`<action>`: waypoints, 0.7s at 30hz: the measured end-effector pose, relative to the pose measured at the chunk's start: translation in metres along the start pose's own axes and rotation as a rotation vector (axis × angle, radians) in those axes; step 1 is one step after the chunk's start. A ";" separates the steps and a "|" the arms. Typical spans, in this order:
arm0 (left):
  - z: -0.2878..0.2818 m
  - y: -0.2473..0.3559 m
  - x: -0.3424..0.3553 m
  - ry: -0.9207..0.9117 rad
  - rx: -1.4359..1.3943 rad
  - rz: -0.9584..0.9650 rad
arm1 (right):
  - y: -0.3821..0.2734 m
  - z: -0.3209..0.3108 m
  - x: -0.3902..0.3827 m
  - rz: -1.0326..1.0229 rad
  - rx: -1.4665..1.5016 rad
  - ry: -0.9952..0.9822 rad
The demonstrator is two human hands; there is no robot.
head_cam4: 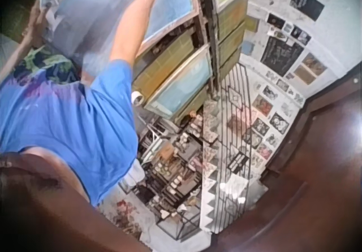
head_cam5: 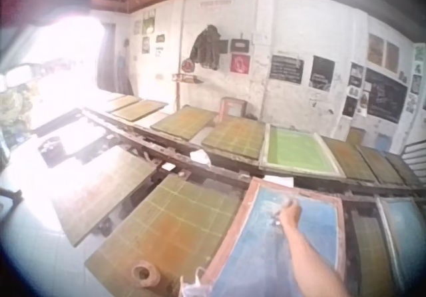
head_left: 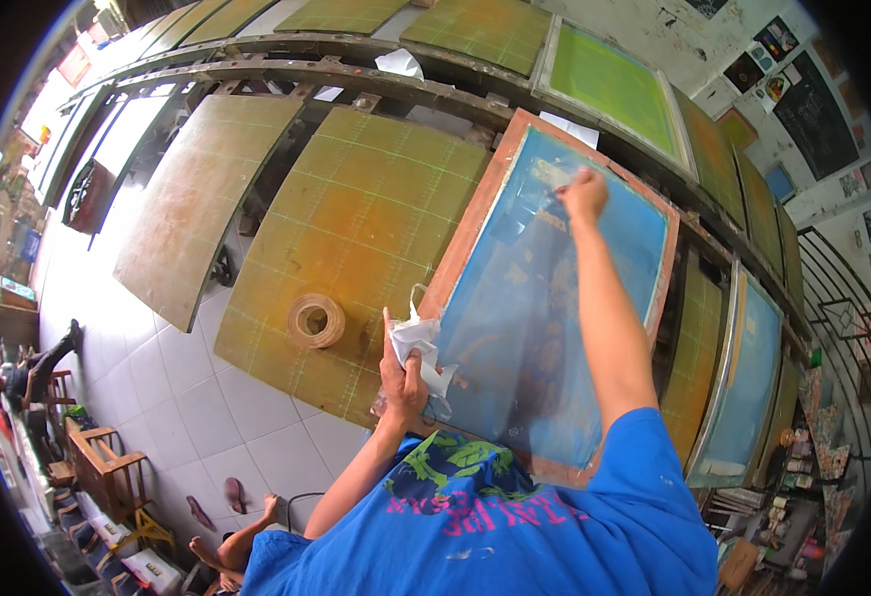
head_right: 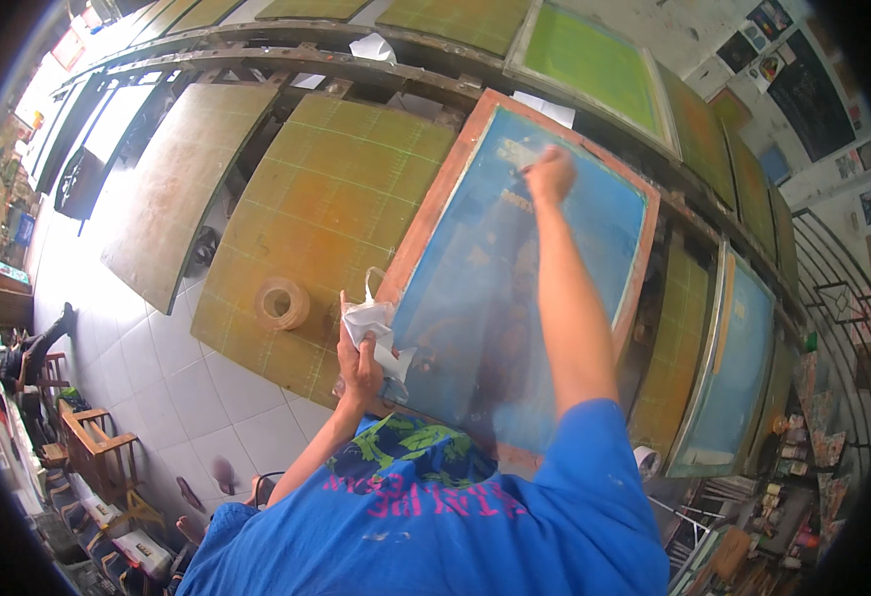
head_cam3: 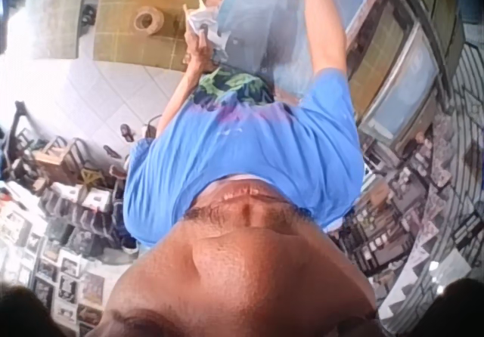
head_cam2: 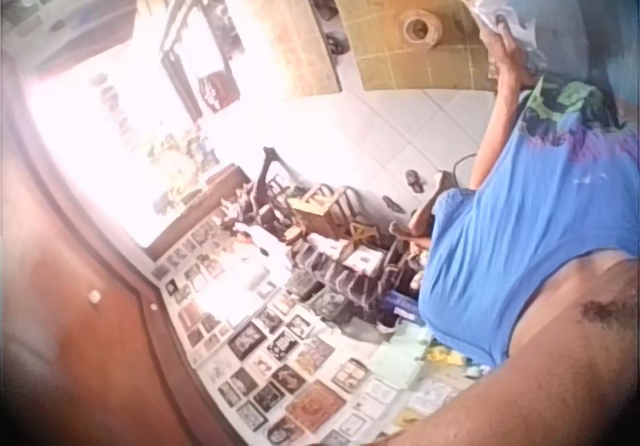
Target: The person removes adhesive tape and a transparent plastic sheet from the mesh of a screen printing frame by peeling them off by hand.
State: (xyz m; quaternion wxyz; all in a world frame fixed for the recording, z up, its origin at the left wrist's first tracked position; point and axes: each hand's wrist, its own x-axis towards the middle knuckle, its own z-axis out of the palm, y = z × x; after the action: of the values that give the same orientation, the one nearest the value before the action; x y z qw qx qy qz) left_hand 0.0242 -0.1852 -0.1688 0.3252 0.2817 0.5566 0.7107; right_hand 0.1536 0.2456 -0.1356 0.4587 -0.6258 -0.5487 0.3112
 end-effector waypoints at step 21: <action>0.039 0.079 0.041 -0.096 -0.434 -0.593 | -0.091 -0.098 -0.279 -0.305 0.166 -0.740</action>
State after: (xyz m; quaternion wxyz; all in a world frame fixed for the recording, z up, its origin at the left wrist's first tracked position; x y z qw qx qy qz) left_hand 0.0165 -0.1430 -0.0818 0.5948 0.0655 0.4346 0.6730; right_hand 0.1472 -0.0508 -0.0465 0.3204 -0.3440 -0.7361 0.4870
